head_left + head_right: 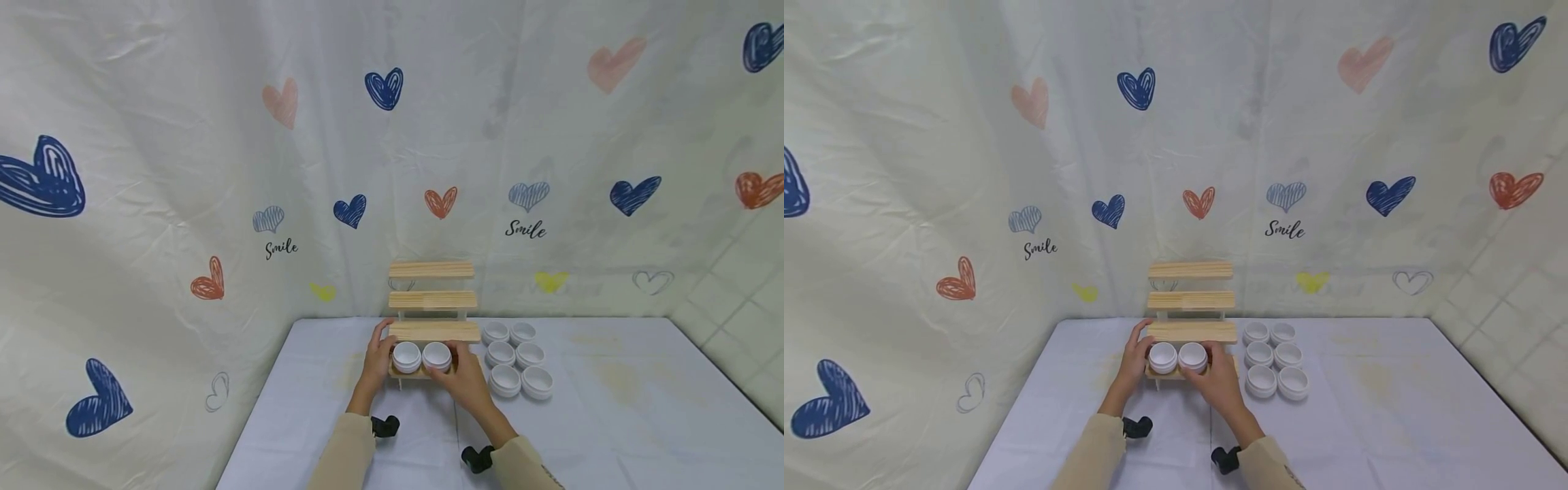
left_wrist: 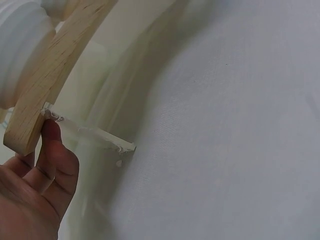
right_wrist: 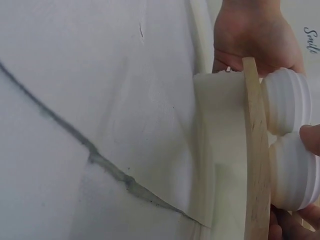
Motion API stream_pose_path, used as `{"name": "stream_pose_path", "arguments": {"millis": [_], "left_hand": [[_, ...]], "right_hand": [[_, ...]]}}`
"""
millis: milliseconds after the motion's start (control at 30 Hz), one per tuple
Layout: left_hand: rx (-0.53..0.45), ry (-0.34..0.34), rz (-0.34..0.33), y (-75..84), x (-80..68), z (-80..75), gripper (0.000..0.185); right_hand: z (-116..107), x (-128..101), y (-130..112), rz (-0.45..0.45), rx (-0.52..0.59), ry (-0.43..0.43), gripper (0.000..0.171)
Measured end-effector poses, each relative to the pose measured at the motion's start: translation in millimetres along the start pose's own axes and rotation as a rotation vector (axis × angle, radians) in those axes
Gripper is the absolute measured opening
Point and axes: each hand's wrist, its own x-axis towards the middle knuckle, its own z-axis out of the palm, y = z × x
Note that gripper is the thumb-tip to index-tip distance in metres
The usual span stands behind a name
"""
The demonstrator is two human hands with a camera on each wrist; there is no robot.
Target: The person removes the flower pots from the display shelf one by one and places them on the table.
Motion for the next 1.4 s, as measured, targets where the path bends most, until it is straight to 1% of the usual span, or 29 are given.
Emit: {"name": "stream_pose_path", "arguments": {"millis": [267, 533, 767, 1000, 1200, 1400], "left_hand": [[0.006, -0.002, -0.001, -2.7, 2.3, -0.3, 0.049], [-0.021, -0.015, 0.004, -4.2, 1.7, 0.3, 0.048], [-0.005, 0.063, 0.018, -39.4, 17.3, 8.2, 0.045], [0.004, 0.078, 0.020, -38.3, 15.7, 8.4, 0.044], [0.016, 0.078, 0.035, -37.4, 15.5, 8.7, 0.046], [0.002, 0.076, 0.017, -37.9, 15.5, 9.0, 0.044]], "right_hand": [[-0.4, -0.3, 1.8, 0.009, 0.013, -0.003, 0.058], [-1.6, -2.7, 4.2, 0.025, 0.013, 0.001, 0.057], [-4.0, -4.5, 5.8, 0.002, 0.026, 0.015, 0.058], [-6.5, -7.5, 6.4, -0.011, 0.057, 0.030, 0.060], [-6.7, -8.3, 8.4, -0.011, 0.114, 0.042, 0.060], [-9.5, -11.8, 9.1, -0.004, 0.160, 0.037, 0.061]]}}
